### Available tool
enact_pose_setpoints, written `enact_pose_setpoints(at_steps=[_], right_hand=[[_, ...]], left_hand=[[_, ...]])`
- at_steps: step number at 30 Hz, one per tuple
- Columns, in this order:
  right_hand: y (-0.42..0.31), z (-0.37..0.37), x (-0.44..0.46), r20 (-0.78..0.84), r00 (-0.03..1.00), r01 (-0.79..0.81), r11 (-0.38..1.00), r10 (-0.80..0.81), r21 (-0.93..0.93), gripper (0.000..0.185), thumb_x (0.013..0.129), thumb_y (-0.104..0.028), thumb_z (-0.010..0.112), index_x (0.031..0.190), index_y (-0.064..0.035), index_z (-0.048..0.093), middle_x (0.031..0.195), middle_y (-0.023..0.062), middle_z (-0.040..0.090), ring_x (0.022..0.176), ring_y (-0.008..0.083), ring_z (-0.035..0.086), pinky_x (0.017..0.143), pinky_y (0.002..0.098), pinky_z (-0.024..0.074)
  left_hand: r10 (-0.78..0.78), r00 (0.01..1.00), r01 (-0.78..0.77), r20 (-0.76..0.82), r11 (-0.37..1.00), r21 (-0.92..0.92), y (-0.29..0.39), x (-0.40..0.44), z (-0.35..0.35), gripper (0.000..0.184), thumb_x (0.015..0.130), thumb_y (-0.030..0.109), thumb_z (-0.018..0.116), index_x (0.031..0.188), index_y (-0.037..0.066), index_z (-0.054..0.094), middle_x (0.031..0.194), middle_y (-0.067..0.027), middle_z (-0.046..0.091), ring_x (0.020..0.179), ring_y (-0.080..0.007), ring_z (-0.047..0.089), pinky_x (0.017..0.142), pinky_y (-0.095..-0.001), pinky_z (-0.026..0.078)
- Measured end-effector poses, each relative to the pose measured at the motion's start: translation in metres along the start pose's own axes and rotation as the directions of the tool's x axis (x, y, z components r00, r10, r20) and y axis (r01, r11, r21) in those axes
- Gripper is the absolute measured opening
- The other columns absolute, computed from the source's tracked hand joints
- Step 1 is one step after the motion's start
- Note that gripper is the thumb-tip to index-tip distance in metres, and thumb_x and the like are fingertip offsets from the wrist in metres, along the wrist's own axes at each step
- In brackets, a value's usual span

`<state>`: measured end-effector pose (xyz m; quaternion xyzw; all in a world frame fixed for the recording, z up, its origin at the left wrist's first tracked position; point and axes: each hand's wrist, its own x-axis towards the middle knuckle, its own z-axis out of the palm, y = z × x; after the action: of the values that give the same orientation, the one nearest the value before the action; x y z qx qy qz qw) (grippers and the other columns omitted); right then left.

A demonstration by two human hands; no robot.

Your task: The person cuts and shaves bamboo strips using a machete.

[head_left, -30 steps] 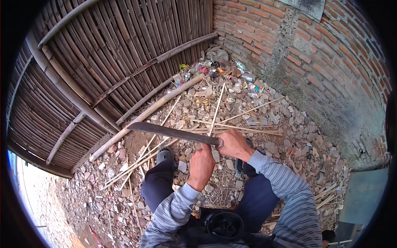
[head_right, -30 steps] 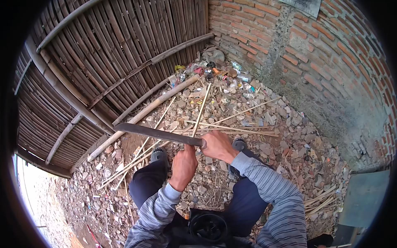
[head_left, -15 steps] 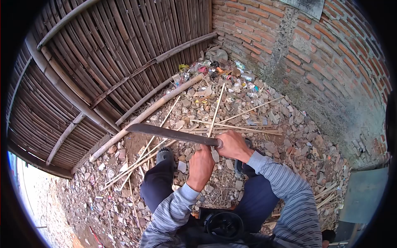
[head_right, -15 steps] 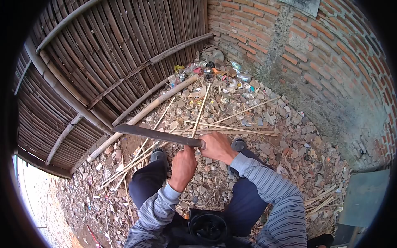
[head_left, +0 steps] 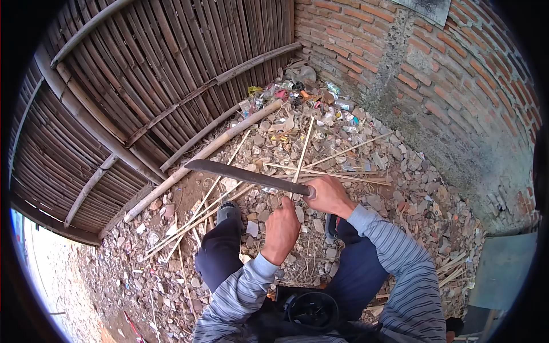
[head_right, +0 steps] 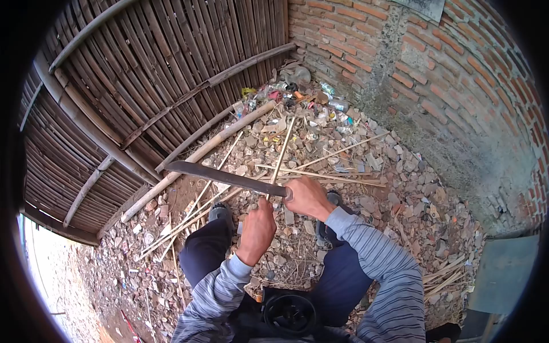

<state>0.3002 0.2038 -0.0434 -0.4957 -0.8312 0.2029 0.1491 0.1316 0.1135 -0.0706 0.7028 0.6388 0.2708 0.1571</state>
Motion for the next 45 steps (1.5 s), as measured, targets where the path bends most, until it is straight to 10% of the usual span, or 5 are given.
enact_pose_setpoints(at_steps=[14, 33, 41, 45], right_hand=[[0.062, 0.002, 0.022, -0.14, 0.969, -0.184, 0.971, 0.206, 0.155, 0.026, 0.077, -0.022, 0.074, 0.082, 0.0028, 0.069, 0.071, 0.023, 0.067, 0.068, 0.0435, 0.067, 0.068, 0.0494, 0.0519], [0.027, -0.004, 0.007, -0.233, 0.972, -0.003, 0.994, 0.029, 0.113, 0.022, 0.079, -0.025, 0.074, 0.087, -0.0047, 0.073, 0.071, 0.0199, 0.068, 0.07, 0.0424, 0.069, 0.068, 0.0502, 0.055], [-0.001, -0.001, -0.002, -0.069, 0.993, 0.092, 0.995, -0.095, -0.042, 0.014, 0.074, -0.021, 0.072, 0.082, -0.0105, 0.073, 0.072, 0.0166, 0.071, 0.07, 0.0387, 0.072, 0.065, 0.0504, 0.0558], [-0.007, -0.001, -0.003, -0.029, 0.99, 0.139, 0.99, -0.14, -0.032, 0.012, 0.072, -0.02, 0.072, 0.079, -0.0104, 0.072, 0.068, 0.0154, 0.07, 0.068, 0.0367, 0.071, 0.065, 0.0483, 0.0547]], left_hand=[[0.025, 1.0, -0.025, 0.012, 1.0, -0.017, -0.005, -0.006, 0.006, 0.022, 0.107, 0.015, 0.05, 0.108, -0.006, 0.049, 0.064, -0.0287, 0.063, 0.06, -0.0489, 0.065, 0.052, -0.0577, 0.051], [-0.096, 0.995, 0.08, -0.008, 0.869, -0.488, -0.004, 0.012, -0.024, 0.023, 0.105, 0.019, 0.059, 0.107, -0.003, 0.053, 0.079, -0.0331, 0.065, 0.08, -0.0555, 0.065, 0.065, -0.059, 0.046], [-0.074, 0.963, 0.228, 0.259, 0.737, -0.636, -0.024, 0.015, -0.013, 0.033, 0.099, 0.024, 0.073, 0.114, -0.003, 0.062, 0.071, -0.0044, 0.06, 0.065, -0.0209, 0.059, 0.063, -0.0413, 0.049], [-0.013, 0.989, 0.112, 0.15, 0.731, -0.673, -0.017, 0.015, -0.01, 0.029, 0.093, 0.019, 0.079, 0.108, 0.0, 0.063, 0.073, 0.0039, 0.056, 0.066, -0.0156, 0.055, 0.063, -0.0361, 0.048]])
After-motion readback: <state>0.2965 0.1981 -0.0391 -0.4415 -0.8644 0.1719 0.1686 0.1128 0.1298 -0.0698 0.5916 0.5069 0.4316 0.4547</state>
